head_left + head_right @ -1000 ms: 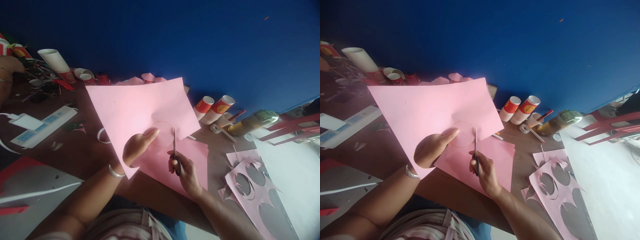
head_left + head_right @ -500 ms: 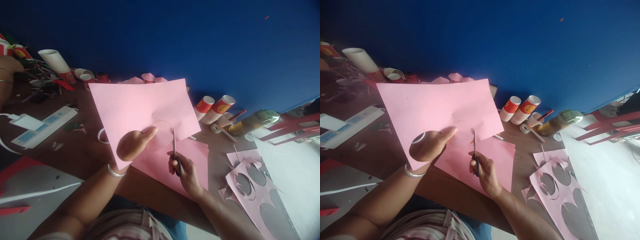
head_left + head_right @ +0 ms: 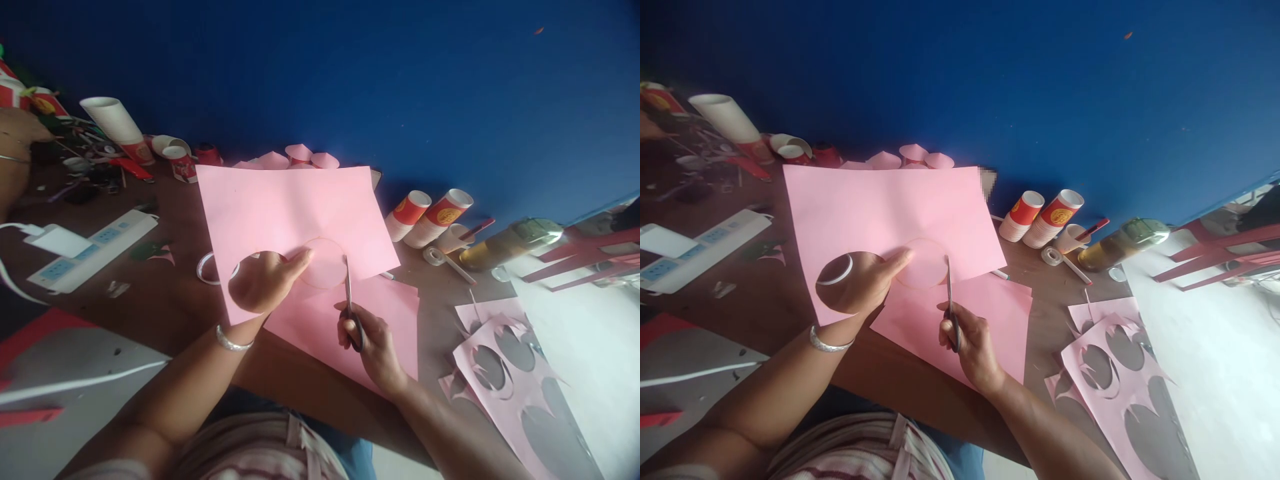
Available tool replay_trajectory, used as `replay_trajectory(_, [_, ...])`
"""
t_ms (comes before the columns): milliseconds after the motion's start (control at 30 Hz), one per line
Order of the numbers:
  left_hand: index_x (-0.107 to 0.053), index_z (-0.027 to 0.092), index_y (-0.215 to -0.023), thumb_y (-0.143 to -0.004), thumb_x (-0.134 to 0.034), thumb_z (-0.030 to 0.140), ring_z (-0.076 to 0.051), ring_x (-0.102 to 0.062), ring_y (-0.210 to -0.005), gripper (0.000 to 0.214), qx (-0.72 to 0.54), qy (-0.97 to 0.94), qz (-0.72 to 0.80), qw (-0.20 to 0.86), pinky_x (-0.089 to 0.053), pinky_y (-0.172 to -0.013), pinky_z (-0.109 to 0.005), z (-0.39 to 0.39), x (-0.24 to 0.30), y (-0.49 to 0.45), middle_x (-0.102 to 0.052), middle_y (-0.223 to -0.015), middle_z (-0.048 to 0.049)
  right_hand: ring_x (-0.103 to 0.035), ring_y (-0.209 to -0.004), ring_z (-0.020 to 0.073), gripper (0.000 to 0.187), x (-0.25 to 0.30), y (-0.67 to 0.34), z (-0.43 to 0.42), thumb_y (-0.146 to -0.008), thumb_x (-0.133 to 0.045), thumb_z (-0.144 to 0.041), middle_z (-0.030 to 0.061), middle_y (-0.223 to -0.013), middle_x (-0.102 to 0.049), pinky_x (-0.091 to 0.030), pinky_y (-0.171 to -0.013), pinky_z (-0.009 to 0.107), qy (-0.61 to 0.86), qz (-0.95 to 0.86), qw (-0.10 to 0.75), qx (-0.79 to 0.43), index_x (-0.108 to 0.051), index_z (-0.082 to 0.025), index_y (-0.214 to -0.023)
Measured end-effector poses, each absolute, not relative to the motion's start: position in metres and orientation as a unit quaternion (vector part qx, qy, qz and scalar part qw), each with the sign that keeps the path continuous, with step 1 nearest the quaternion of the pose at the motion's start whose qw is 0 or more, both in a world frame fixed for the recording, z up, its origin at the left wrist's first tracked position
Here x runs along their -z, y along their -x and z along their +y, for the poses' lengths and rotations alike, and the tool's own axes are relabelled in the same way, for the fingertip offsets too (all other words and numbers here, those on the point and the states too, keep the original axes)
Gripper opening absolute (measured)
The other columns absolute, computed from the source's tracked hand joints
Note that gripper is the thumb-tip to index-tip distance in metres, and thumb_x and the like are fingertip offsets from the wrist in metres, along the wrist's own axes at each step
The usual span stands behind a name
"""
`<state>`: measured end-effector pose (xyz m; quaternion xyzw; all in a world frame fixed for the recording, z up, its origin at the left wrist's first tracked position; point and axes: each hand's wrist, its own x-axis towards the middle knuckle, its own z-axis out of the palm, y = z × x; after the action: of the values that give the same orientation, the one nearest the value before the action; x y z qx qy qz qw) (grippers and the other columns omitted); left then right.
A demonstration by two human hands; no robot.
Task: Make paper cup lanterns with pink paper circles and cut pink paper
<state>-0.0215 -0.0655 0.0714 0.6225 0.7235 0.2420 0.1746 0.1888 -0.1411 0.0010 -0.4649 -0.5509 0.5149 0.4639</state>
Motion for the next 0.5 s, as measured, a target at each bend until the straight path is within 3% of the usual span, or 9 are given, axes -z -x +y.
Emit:
replay_trajectory(233, [-0.082,0.03,-0.092,-0.091,-0.063,0.061,-0.022,-0.053,-0.066,0.037,-0.207,-0.662,0.707,0.136,-0.052,-0.075,-0.037,-0.062,-0.065,0.028,-0.035,-0.059,0.0006,-0.052,-0.055,0.0128,0.043,0.0,-0.191,-0.141,-0.099,-0.063,-0.06,-0.0025,-0.063,-0.058,-0.047,-0.053,0.027,0.469,-0.552,0.456,-0.518,-0.069,-0.019,-0.111])
replay_trajectory(500, [-0.081,0.03,-0.109,-0.098,-0.053,0.052,-0.022,-0.06,-0.068,0.037,-0.175,-0.729,0.655,0.095,-0.048,-0.072,-0.03,-0.06,-0.056,0.036,-0.039,-0.054,0.0005,-0.052,-0.057,0.0137,0.042,-0.003,-0.192,-0.139,-0.098,-0.064,-0.059,-0.0018,-0.063,-0.059,-0.05,-0.056,0.029,0.474,-0.552,0.461,-0.509,-0.071,-0.019,-0.111])
